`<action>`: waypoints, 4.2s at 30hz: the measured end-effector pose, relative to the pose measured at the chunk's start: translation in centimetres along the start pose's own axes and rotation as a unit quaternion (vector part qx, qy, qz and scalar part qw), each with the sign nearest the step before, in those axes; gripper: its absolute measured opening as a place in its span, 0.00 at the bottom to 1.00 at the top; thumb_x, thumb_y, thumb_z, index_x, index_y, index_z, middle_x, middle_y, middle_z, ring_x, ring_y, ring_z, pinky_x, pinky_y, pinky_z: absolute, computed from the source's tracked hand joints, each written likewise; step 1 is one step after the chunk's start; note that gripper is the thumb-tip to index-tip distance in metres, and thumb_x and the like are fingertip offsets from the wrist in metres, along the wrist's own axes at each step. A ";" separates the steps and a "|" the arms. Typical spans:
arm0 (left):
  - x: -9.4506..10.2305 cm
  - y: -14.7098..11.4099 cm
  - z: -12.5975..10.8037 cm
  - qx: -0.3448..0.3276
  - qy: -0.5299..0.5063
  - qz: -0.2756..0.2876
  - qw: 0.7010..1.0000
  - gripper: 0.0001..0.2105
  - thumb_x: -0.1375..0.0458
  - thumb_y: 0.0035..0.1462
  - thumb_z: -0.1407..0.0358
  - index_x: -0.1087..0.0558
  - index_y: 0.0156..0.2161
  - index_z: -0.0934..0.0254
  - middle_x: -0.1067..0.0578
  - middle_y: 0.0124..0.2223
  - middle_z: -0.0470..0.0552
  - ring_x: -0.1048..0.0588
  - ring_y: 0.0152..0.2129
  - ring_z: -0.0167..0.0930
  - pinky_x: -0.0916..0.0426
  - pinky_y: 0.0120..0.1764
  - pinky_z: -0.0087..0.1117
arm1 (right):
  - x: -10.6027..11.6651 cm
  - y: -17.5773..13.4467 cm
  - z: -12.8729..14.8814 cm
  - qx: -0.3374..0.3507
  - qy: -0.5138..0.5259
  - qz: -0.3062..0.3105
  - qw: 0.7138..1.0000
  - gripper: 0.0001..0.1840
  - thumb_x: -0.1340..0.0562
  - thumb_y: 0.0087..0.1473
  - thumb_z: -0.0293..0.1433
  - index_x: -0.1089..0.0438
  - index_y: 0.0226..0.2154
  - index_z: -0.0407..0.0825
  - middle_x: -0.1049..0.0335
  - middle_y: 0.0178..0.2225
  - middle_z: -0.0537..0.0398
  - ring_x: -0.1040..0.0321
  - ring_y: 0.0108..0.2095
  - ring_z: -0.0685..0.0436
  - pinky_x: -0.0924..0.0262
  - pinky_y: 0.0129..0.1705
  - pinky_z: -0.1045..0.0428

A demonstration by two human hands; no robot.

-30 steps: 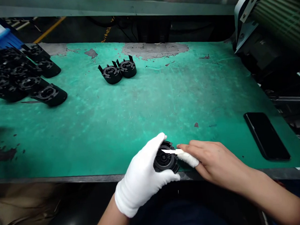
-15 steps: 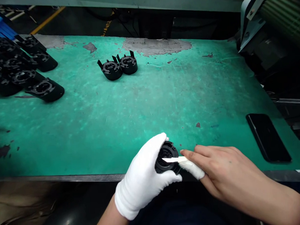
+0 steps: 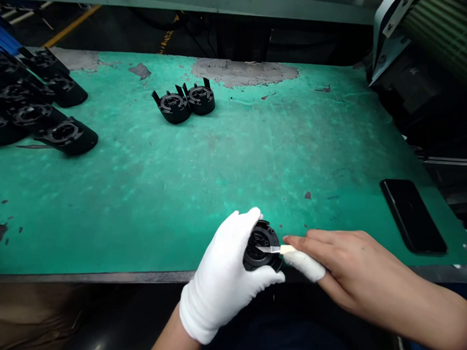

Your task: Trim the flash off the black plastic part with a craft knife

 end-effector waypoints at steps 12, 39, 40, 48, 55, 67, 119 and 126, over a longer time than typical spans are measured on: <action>-0.1 0.1 0.2 -0.004 0.002 -0.001 1.000 0.44 0.31 0.52 0.50 0.47 0.67 0.60 0.31 0.61 0.59 0.31 0.60 0.42 0.40 0.66 0.52 | 0.9 1.5 0.5 -0.049 -0.101 -0.006 0.994 0.28 0.46 0.56 0.25 0.31 0.58 0.52 0.24 0.38 0.53 0.24 0.35 0.35 0.41 0.30 0.45; 0.1 0.2 0.1 -0.006 0.018 0.015 1.000 0.44 0.31 0.51 0.49 0.46 0.67 0.60 0.31 0.63 0.57 0.34 0.63 0.40 0.42 0.68 0.49 | -2.4 1.2 0.0 -0.005 0.164 0.075 0.984 0.12 0.50 0.64 0.25 0.33 0.41 0.52 0.27 0.36 0.55 0.29 0.35 0.43 0.44 0.36 0.49; 0.1 0.2 0.2 -0.006 0.018 0.022 1.000 0.45 0.31 0.51 0.48 0.46 0.67 0.60 0.31 0.63 0.58 0.34 0.63 0.41 0.42 0.68 0.50 | -2.2 1.3 0.0 0.001 0.147 0.083 0.986 0.11 0.49 0.63 0.24 0.34 0.40 0.52 0.27 0.35 0.56 0.29 0.34 0.43 0.45 0.35 0.49; -0.1 0.2 0.4 0.000 0.018 0.033 0.999 0.48 0.30 0.48 0.48 0.47 0.67 0.59 0.31 0.63 0.59 0.34 0.63 0.45 0.40 0.66 0.54 | 0.3 1.7 -0.1 0.010 0.092 0.106 0.990 0.12 0.46 0.57 0.21 0.33 0.37 0.51 0.27 0.33 0.56 0.28 0.33 0.43 0.45 0.34 0.51; 0.2 0.4 0.0 -0.015 0.016 0.032 0.999 0.47 0.29 0.48 0.48 0.46 0.67 0.61 0.30 0.63 0.60 0.34 0.62 0.44 0.42 0.67 0.53 | 1.2 2.1 -0.2 -0.006 0.038 0.127 0.991 0.08 0.46 0.61 0.25 0.35 0.35 0.52 0.28 0.30 0.56 0.27 0.31 0.41 0.45 0.32 0.50; 0.1 0.9 -0.2 -0.016 0.014 0.047 0.999 0.49 0.28 0.45 0.47 0.47 0.66 0.60 0.29 0.61 0.58 0.33 0.61 0.46 0.42 0.67 0.53 | 2.9 1.8 -0.5 0.028 0.039 0.165 0.985 0.10 0.44 0.62 0.25 0.30 0.36 0.54 0.25 0.30 0.55 0.27 0.30 0.42 0.43 0.30 0.50; -2.3 -1.4 -2.2 0.100 0.008 -0.098 0.990 0.44 0.34 0.54 0.45 0.46 0.68 0.61 0.33 0.64 0.63 0.32 0.61 0.46 0.33 0.62 0.52 | -2.4 0.5 0.7 -0.086 0.445 -0.059 0.889 0.17 0.49 0.63 0.28 0.34 0.52 0.54 0.27 0.36 0.58 0.30 0.36 0.44 0.38 0.37 0.52; -4.5 -5.0 -5.3 0.163 0.029 -0.076 0.983 0.45 0.42 0.63 0.56 0.67 0.73 0.63 0.57 0.74 0.65 0.49 0.70 0.49 0.35 0.63 0.54 | -0.4 2.9 -1.8 -0.092 0.370 -0.170 0.909 0.23 0.46 0.60 0.25 0.31 0.56 0.55 0.23 0.39 0.58 0.29 0.35 0.46 0.37 0.37 0.53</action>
Point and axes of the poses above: each hand's wrist, its own y-axis towards the middle knuckle, its own x-axis out of the back of the hand, z = x × y, the point moved 4 cm from there along y, towards the middle knuckle
